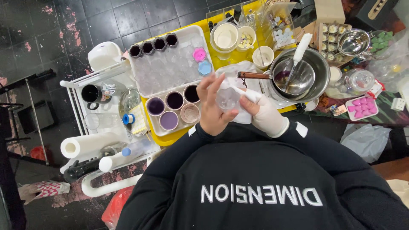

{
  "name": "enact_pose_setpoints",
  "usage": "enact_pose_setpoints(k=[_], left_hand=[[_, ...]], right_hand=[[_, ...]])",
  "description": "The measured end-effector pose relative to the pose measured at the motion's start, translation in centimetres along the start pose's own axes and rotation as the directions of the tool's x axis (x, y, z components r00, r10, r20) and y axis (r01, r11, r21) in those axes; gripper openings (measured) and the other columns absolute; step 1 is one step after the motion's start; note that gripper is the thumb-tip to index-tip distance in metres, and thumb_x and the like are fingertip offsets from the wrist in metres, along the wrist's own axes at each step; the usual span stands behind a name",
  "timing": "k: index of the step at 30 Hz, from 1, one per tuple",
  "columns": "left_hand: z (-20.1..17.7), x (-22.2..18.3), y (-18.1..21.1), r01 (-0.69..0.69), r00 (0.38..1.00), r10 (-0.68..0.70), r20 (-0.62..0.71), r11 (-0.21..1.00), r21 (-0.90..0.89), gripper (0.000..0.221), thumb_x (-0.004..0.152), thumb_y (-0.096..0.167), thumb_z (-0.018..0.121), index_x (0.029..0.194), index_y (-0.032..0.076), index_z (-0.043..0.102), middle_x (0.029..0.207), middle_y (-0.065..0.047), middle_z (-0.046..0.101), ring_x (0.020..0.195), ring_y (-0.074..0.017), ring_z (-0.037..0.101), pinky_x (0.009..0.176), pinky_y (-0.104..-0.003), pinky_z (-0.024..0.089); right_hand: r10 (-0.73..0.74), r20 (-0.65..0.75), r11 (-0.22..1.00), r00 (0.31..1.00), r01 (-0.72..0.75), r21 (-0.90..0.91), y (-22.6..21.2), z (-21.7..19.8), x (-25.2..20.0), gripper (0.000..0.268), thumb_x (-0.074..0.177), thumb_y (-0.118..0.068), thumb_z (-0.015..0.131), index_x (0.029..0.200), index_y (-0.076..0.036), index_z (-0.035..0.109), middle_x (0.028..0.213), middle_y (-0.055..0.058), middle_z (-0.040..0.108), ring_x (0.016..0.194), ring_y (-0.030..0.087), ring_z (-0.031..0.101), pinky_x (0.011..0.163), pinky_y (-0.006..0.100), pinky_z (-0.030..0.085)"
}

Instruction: Pouring melted dark wax into small molds and cleaning equipment at a workbench.

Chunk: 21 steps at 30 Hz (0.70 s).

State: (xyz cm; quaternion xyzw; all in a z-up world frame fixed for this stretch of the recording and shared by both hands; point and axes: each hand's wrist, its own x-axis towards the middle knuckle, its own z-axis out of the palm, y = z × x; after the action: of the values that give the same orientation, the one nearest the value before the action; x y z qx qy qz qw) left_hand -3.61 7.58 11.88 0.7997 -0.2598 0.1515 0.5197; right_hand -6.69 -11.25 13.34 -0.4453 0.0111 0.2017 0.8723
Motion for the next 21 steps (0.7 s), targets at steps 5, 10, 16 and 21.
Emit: enact_pose_setpoints(k=[5, 10, 16, 21], left_hand=[[1.2, -1.5, -0.2, 0.140, 0.984, -0.162, -0.068, 0.957, -0.256, 0.095, 0.095, 0.060, 0.066, 0.164, 0.007, 0.028, 0.139, -0.013, 0.051, 0.130, -0.0212, 0.053, 0.115, -0.036, 0.043], [1.3, -0.1, 2.1, 0.172, 0.962, -0.262, -0.078, 0.802, -0.572, 0.077, 0.112, 0.039, 0.056, 0.166, 0.007, 0.012, 0.149, -0.013, 0.051, 0.134, -0.0208, 0.055, 0.119, -0.036, 0.042], [2.8, -0.8, -0.5, 0.238, 0.903, -0.411, -0.125, 0.722, -0.650, 0.070, 0.104, 0.009, 0.064, 0.161, 0.004, 0.024, 0.129, -0.010, 0.053, 0.122, -0.0195, 0.052, 0.110, -0.036, 0.043], [1.1, -1.9, -2.7, 0.312, 0.833, -0.540, 0.117, 0.286, -0.906, 0.048, 0.101, 0.005, 0.070, 0.143, 0.001, 0.048, 0.127, -0.014, 0.062, 0.125, -0.0268, 0.060, 0.113, -0.045, 0.051]], right_hand=[[-0.024, -0.124, 0.951, 0.992, -0.016, -0.310, -1.6, -0.3, -0.1, 0.047, 0.103, -0.022, 0.063, 0.143, 0.000, 0.059, 0.119, 0.001, 0.069, 0.106, 0.007, 0.061, 0.093, 0.024, 0.050], [-0.108, -0.154, 0.831, 0.982, 0.004, -0.557, -3.0, 1.2, 0.2, 0.039, 0.101, -0.018, 0.067, 0.137, -0.002, 0.067, 0.104, -0.002, 0.071, 0.090, 0.004, 0.061, 0.081, 0.021, 0.051], [-0.119, -0.103, 0.712, 0.988, 0.012, -0.702, -4.5, 2.0, 0.9, 0.040, 0.102, -0.020, 0.066, 0.139, -0.005, 0.064, 0.102, -0.002, 0.070, 0.086, 0.004, 0.059, 0.078, 0.020, 0.051], [-0.255, -0.007, 0.815, 0.967, 0.211, -0.539, -1.9, -3.1, 1.0, 0.059, 0.102, -0.012, 0.072, 0.157, -0.007, 0.052, 0.119, 0.003, 0.059, 0.111, 0.009, 0.058, 0.100, 0.023, 0.050]])
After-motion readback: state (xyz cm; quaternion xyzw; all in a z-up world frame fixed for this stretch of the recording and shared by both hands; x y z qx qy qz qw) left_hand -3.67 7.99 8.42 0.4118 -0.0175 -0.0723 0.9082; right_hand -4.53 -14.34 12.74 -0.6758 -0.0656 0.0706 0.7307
